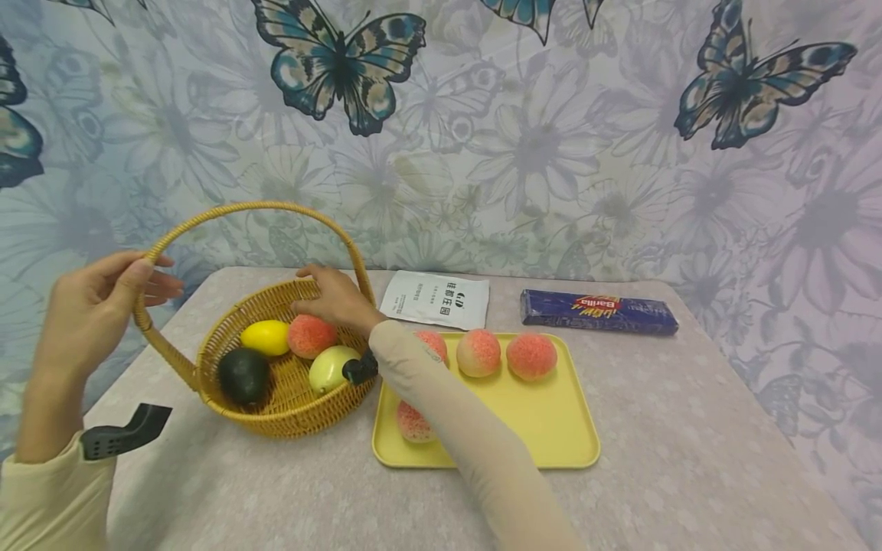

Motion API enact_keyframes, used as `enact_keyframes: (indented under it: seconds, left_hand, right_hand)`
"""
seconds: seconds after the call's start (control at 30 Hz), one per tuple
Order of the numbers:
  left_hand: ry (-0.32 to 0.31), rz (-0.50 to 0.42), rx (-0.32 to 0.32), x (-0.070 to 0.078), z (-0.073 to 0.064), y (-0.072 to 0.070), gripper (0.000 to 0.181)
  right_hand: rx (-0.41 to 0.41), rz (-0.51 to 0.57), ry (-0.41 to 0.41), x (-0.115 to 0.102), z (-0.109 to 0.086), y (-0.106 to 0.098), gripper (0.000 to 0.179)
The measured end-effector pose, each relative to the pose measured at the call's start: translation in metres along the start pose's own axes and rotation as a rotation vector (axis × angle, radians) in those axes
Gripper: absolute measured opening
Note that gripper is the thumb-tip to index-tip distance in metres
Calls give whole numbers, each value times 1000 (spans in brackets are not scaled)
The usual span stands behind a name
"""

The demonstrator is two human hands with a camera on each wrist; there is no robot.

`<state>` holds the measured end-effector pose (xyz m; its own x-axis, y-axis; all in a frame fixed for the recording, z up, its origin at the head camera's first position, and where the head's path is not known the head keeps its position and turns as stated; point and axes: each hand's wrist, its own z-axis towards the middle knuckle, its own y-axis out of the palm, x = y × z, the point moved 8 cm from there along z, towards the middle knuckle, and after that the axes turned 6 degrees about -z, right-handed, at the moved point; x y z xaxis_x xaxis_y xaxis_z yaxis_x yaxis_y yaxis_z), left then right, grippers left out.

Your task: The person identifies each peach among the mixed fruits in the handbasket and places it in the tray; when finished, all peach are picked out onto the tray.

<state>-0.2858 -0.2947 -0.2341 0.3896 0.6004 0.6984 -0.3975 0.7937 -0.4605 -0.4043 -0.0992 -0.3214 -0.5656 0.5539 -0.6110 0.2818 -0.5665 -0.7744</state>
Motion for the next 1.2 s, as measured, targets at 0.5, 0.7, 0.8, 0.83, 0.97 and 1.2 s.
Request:
enact_keyframes:
  seconds: [0.5,0.7,0.8,0.83,0.97,1.2]
  left_hand:
    - [-3,4,2,0,2,2,30]
    - [-1,7,0,-1,1,1,31]
    - [0,4,1,-1,1,0,30]
    - [0,4,1,-1,1,0,30]
    - [0,-1,1,-1,0,0,30]
    - [7,-1,1,-1,0,0,31]
  right_hand:
    - [-106,-51,-12,4,2,10,60]
    - [-297,-91,-6,8,-3,29,68]
    - [-347,-98,2,10,-5,35,71]
    - [-359,-105,5,11,-5,37,71]
    - [-405,-128,10,13,-6,42,71]
    - [-430,-148,-7,14,-8,47,66]
